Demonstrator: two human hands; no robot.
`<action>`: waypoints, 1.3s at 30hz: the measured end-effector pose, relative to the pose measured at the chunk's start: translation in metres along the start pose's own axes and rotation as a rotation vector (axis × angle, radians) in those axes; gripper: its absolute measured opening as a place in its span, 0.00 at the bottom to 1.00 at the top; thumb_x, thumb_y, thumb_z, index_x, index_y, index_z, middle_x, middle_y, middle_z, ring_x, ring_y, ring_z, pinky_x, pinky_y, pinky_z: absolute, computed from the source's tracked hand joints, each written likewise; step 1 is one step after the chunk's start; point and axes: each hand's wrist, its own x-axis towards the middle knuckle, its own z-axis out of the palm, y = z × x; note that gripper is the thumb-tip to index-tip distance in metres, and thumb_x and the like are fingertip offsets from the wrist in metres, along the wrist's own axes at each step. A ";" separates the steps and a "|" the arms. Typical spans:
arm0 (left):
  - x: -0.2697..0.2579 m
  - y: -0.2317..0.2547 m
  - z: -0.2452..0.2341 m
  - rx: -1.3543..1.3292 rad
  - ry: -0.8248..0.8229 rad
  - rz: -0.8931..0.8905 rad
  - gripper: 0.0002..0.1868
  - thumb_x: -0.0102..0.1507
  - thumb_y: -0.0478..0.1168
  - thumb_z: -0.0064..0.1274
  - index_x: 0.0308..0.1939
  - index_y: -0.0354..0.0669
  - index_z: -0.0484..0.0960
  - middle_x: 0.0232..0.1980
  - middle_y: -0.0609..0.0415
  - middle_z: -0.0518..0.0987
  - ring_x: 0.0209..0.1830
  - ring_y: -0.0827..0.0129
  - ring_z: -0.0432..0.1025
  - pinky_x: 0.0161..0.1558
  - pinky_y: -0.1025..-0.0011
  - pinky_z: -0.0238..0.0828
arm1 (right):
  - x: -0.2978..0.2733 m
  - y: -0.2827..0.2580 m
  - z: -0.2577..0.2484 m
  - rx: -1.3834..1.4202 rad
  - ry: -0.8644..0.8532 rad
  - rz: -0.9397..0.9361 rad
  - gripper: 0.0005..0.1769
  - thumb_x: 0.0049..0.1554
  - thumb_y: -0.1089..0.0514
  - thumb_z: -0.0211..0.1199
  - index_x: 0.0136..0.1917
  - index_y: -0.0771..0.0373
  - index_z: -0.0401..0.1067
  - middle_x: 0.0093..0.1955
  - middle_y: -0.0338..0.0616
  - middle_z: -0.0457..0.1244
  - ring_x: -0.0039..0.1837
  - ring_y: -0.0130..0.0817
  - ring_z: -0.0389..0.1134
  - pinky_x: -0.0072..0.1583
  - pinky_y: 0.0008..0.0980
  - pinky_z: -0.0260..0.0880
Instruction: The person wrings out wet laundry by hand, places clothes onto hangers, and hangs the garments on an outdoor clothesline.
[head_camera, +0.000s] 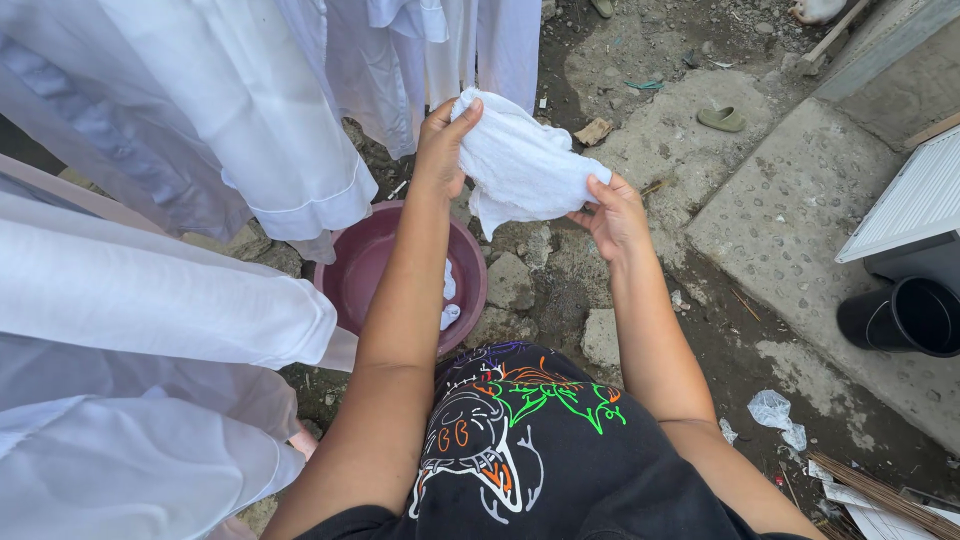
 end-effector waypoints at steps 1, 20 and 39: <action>0.000 0.000 -0.001 0.107 0.022 0.036 0.16 0.63 0.42 0.64 0.49 0.34 0.83 0.44 0.49 0.84 0.44 0.65 0.78 0.48 0.64 0.77 | 0.001 -0.006 -0.003 -0.001 0.001 0.003 0.13 0.62 0.56 0.64 0.60 0.60 0.73 0.56 0.44 0.70 0.57 0.40 0.72 0.59 0.53 0.75; -0.085 0.012 0.005 0.783 -0.274 0.302 0.33 0.57 0.51 0.74 0.57 0.40 0.75 0.49 0.55 0.81 0.50 0.73 0.76 0.51 0.76 0.74 | -0.018 -0.096 0.099 -0.390 -0.478 -0.576 0.10 0.65 0.59 0.72 0.55 0.65 0.74 0.49 0.36 0.69 0.50 0.22 0.68 0.55 0.27 0.71; -0.381 0.081 0.090 0.706 0.629 0.733 0.18 0.72 0.48 0.53 0.53 0.35 0.80 0.43 0.61 0.82 0.44 0.80 0.72 0.48 0.76 0.71 | -0.110 0.037 0.136 -0.631 -1.171 0.096 0.24 0.60 0.61 0.69 0.69 0.70 0.75 0.60 0.43 0.70 0.58 0.26 0.69 0.59 0.30 0.70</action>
